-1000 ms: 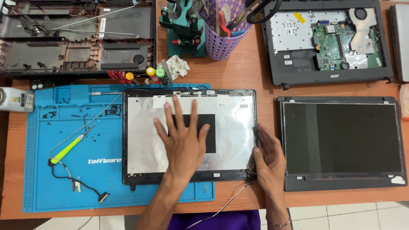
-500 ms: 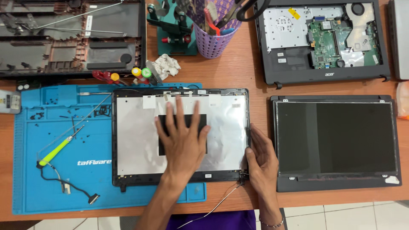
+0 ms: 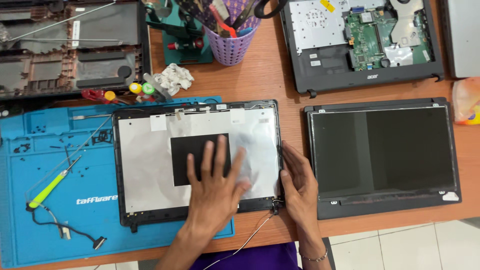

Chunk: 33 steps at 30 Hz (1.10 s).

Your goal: The person organizes components on a laptop assembly by hand, routes internal cables along the frame, and presses onto the internal surfaces.

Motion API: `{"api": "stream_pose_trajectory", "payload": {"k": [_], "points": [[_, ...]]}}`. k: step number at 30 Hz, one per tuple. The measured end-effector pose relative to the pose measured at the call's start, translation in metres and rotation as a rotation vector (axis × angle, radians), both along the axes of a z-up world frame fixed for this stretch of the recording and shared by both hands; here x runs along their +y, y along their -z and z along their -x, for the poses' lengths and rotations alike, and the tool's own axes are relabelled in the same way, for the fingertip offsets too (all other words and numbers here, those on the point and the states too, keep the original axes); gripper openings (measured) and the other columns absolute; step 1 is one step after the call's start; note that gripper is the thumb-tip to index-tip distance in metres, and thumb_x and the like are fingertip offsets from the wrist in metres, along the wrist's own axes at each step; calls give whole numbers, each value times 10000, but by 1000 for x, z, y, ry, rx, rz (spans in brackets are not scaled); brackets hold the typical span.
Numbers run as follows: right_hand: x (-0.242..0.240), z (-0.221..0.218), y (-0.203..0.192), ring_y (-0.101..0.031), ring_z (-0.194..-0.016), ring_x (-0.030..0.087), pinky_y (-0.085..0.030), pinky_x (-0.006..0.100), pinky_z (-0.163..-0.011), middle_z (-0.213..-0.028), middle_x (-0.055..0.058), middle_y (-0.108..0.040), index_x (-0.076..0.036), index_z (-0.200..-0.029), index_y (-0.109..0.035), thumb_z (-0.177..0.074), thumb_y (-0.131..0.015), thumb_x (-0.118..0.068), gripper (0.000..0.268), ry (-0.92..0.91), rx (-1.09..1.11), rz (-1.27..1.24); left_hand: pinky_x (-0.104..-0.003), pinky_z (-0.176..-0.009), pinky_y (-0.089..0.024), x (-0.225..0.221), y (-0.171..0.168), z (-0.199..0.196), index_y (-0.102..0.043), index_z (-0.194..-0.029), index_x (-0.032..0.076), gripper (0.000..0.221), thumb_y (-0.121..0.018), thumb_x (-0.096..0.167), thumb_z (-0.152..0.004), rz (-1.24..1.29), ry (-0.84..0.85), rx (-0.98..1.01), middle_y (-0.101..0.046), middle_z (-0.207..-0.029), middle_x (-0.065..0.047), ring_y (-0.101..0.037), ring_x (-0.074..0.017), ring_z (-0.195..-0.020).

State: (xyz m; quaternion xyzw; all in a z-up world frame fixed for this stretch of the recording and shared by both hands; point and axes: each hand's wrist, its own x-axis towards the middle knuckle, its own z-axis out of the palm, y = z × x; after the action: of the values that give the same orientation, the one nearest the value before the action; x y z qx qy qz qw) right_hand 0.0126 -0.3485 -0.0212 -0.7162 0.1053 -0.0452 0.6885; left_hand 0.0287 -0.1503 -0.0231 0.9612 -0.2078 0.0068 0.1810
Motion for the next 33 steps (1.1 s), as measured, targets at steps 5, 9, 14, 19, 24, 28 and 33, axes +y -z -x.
{"api": "stream_pose_trajectory", "payload": {"k": [5, 9, 14, 19, 24, 28, 33], "points": [[-8, 2, 5, -436, -1494, 318, -333, 432, -1265, -1564, 231, -470, 57, -1486, -427, -953, -457, 90, 535, -31, -48, -46, -684, -1169, -91, -21, 2, 8, -393, -1544, 318, 673, -559, 535, -929, 113, 206, -116, -140, -1668, -143, -135, -355, -1513], [-8, 2, 7, -411, -1505, 342, -332, 449, -1261, -1577, 258, -436, 60, -1500, -381, -992, -459, 9, 516, -29, -60, -157, -688, -1184, -91, -19, 3, -6, -372, -1588, 246, 682, -561, 494, -982, -9, 96, -41, -125, -1674, -180, -97, -381, -1530], [-9, 3, 8, -398, -1505, 356, -333, 466, -1248, -1581, 295, -410, 57, -1516, -322, -1083, -401, -272, 549, 5, -60, -292, -663, -1201, -111, -34, 1, -2, -390, -1575, 322, 635, -552, 498, -986, 46, 222, -158, -169, -1685, -142, -114, -342, -1546], [-12, 3, 10, -393, -1511, 359, -314, 474, -1259, -1580, 306, -411, 45, -1527, -299, -1086, -327, -465, 675, -12, -54, -287, -678, -1180, -104, -32, 1, -19, -409, -1565, 262, 648, -541, 503, -978, 70, 160, -78, -157, -1670, -175, -112, -363, -1530], [-13, 4, 12, -387, -1511, 369, -302, 481, -1263, -1590, 305, -399, 35, -1537, -300, -1074, -310, -527, 728, -18, -75, -323, -664, -1185, -81, -36, 3, 0, -428, -1547, 251, 640, -528, 521, -976, 92, 228, -60, -174, -1661, -166, -117, -352, -1525], [-11, 3, 10, -385, -1517, 367, -299, 483, -1271, -1594, 303, -394, 34, -1534, -299, -1072, -318, -547, 743, -30, -81, -310, -635, -1204, -44, -30, 1, 27, -443, -1511, 244, 592, -518, 523, -994, 155, 316, 4, -187, -1674, -153, -102, -345, -1545], [-8, 3, 5, -390, -1513, 371, -310, 485, -1273, -1589, 297, -399, 26, -1530, -307, -1076, -294, -532, 720, -23, -59, -258, -625, -1200, -4, -18, -2, 36, -447, -1539, 187, 638, -513, 524, -1001, 161, 261, 62, -185, -1669, -150, -71, -320, -1543]]}}
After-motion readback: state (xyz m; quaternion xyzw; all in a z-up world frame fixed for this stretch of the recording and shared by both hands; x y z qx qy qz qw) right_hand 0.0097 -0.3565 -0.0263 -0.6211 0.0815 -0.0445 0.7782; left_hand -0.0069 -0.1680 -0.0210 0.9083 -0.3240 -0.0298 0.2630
